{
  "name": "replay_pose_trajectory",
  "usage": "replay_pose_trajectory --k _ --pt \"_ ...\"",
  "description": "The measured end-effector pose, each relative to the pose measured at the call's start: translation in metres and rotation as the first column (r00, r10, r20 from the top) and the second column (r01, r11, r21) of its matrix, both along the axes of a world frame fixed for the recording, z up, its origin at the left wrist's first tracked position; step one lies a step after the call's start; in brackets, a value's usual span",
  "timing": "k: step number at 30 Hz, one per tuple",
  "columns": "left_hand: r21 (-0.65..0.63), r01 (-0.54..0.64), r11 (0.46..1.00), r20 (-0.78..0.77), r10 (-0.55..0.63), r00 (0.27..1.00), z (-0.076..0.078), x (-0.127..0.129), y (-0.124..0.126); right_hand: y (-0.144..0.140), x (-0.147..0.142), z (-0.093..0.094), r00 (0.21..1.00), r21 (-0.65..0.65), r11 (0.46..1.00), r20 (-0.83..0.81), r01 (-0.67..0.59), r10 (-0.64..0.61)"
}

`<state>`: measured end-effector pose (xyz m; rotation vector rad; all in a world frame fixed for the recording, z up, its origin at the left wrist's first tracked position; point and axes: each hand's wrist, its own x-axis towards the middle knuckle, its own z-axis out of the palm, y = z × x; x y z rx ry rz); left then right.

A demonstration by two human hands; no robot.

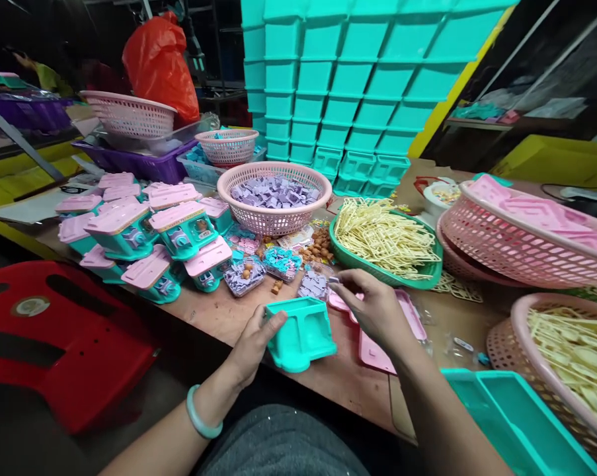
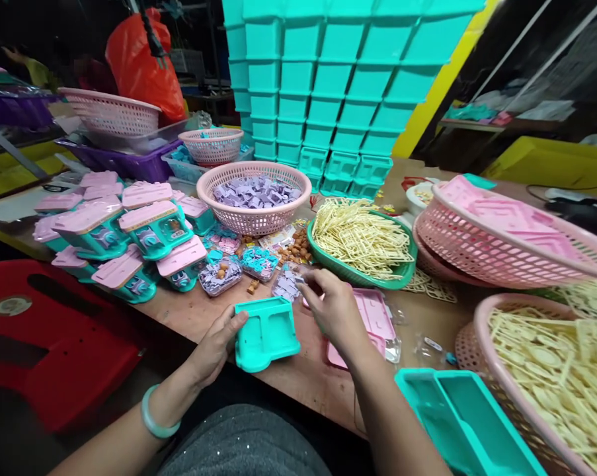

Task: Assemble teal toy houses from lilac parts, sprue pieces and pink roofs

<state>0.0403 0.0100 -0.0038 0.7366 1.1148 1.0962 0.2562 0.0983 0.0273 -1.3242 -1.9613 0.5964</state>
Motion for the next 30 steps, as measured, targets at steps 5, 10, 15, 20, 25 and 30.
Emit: replay_pose_trajectory --k 5,10,15,20,25,30 --pt "-0.023 0.028 0.999 -0.037 -0.029 0.999 -0.001 0.008 0.003 -0.074 -0.003 -0.005 0.955 -0.108 0.989 -0.291 -0.098 0.063" --pt "0.001 0.07 0.998 -0.113 -0.07 0.991 0.002 0.015 0.004 -0.105 -0.021 -0.002 0.983 -0.063 0.998 -0.181 -0.031 0.019" --pt "0.017 0.098 0.995 -0.179 -0.094 0.979 0.008 0.019 0.005 -0.106 -0.026 0.002 0.985 -0.047 0.999 -0.167 0.023 -0.03" --pt "0.021 0.113 0.993 -0.197 -0.107 0.975 0.013 0.023 0.004 -0.104 -0.027 0.006 0.978 -0.14 0.989 -0.195 0.049 -0.076" --pt "0.055 0.102 0.993 -0.204 -0.089 0.975 0.013 0.023 0.003 -0.105 -0.027 0.005 0.972 -0.195 0.977 -0.194 0.091 -0.129" --pt "0.075 0.13 0.989 -0.253 -0.107 0.961 0.012 0.023 0.002 -0.11 -0.031 -0.001 0.985 -0.018 0.989 -0.095 0.146 -0.147"
